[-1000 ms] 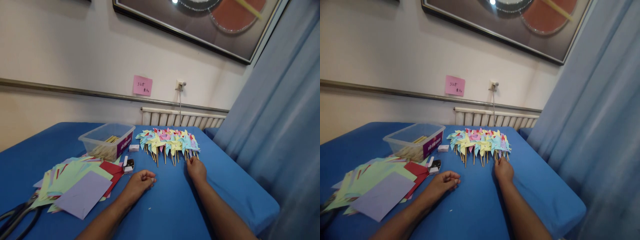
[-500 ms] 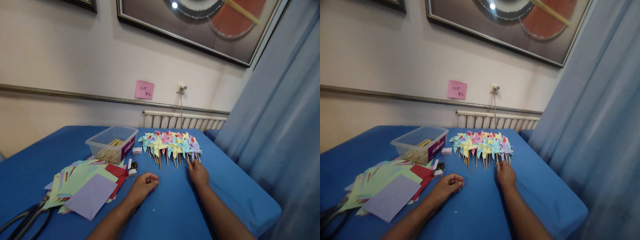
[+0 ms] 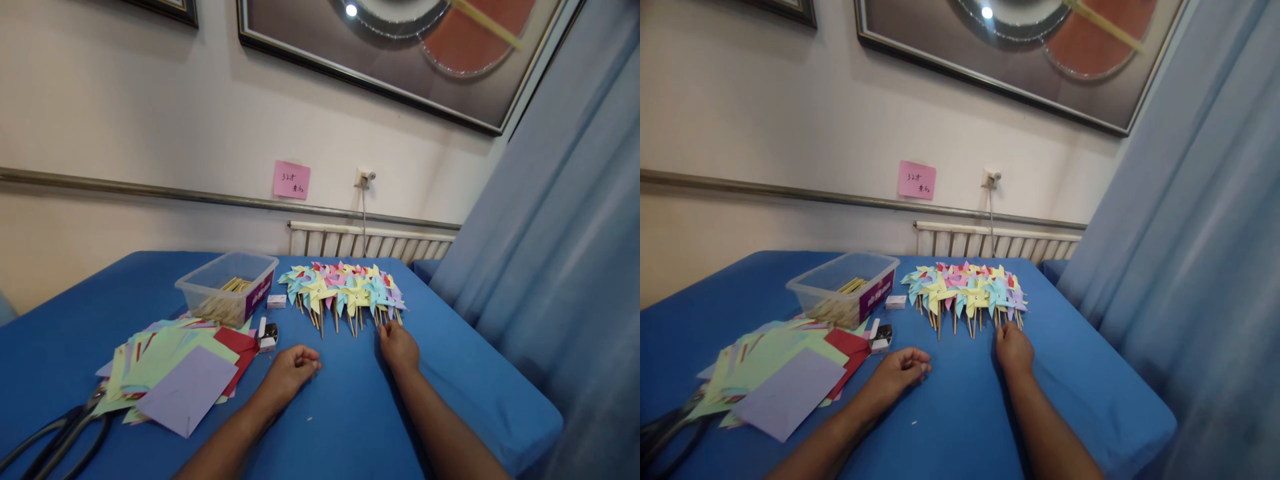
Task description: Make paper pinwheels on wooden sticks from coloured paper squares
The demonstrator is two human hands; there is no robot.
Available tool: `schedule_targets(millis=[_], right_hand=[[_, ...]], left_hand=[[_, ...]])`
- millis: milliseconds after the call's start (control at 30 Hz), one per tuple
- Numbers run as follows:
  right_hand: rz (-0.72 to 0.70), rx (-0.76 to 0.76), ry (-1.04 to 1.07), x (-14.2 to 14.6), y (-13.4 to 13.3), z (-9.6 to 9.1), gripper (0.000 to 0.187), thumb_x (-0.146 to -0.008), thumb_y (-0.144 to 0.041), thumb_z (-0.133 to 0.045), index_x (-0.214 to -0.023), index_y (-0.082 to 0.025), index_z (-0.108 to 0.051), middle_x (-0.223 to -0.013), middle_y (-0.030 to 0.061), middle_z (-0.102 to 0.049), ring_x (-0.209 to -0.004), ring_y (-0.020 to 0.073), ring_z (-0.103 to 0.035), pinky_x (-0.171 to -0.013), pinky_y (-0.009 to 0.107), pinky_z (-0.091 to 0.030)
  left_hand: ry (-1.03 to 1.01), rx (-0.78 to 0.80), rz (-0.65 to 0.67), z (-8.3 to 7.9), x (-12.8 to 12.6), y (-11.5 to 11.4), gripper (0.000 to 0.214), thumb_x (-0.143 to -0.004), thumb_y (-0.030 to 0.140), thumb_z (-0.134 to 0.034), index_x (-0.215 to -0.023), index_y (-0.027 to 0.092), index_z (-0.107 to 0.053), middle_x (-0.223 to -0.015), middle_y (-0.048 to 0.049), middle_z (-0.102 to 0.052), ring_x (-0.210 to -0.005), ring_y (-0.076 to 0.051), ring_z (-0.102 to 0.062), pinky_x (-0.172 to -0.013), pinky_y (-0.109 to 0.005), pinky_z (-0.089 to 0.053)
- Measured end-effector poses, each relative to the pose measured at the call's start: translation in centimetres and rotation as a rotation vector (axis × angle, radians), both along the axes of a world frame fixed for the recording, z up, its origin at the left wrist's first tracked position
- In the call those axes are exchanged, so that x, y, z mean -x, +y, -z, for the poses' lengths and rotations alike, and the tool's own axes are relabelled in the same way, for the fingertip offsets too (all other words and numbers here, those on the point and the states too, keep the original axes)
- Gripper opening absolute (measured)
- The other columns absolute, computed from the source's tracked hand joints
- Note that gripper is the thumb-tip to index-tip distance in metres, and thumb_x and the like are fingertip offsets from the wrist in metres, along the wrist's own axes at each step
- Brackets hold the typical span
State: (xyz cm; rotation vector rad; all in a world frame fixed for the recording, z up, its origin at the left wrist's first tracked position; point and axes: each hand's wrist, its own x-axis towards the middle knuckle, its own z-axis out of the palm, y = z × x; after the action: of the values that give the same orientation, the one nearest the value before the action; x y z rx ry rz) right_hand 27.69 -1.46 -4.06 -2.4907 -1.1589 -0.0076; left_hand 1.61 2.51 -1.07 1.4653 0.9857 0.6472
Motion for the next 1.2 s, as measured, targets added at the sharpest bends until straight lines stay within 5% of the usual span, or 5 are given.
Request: schedule_targets(millis=[400,600,800,1000,1200], right_hand=[[-0.044,-0.12,0.002,0.6,-0.8,-0.3,0.033,-0.092,-0.045,-0.036,-0.087,-0.021,-0.059,-0.083,0.0054,-0.069,-0.075,0.0198,-0.063,-0.06,0.027,-0.036],[-0.329,-0.526,0.269,7.8,0.0,-1.8,0.037,-0.09,-0.046,-0.035,-0.081,-0.019,-0.059,-0.078,0.0059,-0.066,-0.072,0.0189,-0.059,-0.067,0.027,-0.04],[-0.378,-0.614,0.846,15.0,3.4,-0.1,0.044,-0.087,-0.055,-0.035,-0.074,-0.019,-0.057,-0.066,0.0029,-0.061,-0.062,0.0169,-0.056,-0.06,0.026,-0.043],[-0.547,-0.499,0.975,14.2,4.2,1.4,0.047,-0.08,-0.061,-0.044,-0.072,-0.017,-0.059,-0.062,0.0011,-0.059,-0.053,0.0137,-0.051,-0.051,0.025,-0.04],[-0.62,-0.419,1.03,13.9,4.2,1.4,0.046,-0.081,-0.059,-0.045,-0.072,-0.016,-0.058,-0.056,-0.0002,-0.057,-0.041,0.0092,-0.041,-0.043,0.022,-0.031]], left_hand=[[-0.026,-0.004,0.011,0.9,0.0,0.1,0.026,-0.062,0.031,-0.062,-0.081,0.014,-0.062,-0.074,-0.0058,-0.069,-0.064,-0.017,-0.059,-0.062,-0.03,-0.043],[-0.035,-0.047,0.03,2.0,-0.1,-0.2,0.024,-0.063,0.031,-0.064,-0.081,0.014,-0.062,-0.07,-0.0036,-0.066,-0.064,-0.017,-0.058,-0.062,-0.029,-0.042],[0.025,-0.138,-0.007,2.3,0.2,-0.3,0.012,-0.066,0.023,-0.056,-0.072,0.014,-0.061,-0.063,-0.0008,-0.061,-0.059,-0.014,-0.053,-0.057,-0.026,-0.038],[0.166,-0.276,-0.053,-0.2,1.6,-1.7,0.016,-0.073,0.03,-0.055,-0.075,0.017,-0.064,-0.071,-0.0027,-0.066,-0.064,-0.017,-0.057,-0.06,-0.027,-0.04],[0.562,-0.652,-0.313,-2.7,9.0,-3.7,0.035,-0.077,0.037,-0.056,-0.108,0.022,-0.063,-0.112,-0.0079,-0.065,-0.104,-0.026,-0.057,-0.09,-0.035,-0.041]])
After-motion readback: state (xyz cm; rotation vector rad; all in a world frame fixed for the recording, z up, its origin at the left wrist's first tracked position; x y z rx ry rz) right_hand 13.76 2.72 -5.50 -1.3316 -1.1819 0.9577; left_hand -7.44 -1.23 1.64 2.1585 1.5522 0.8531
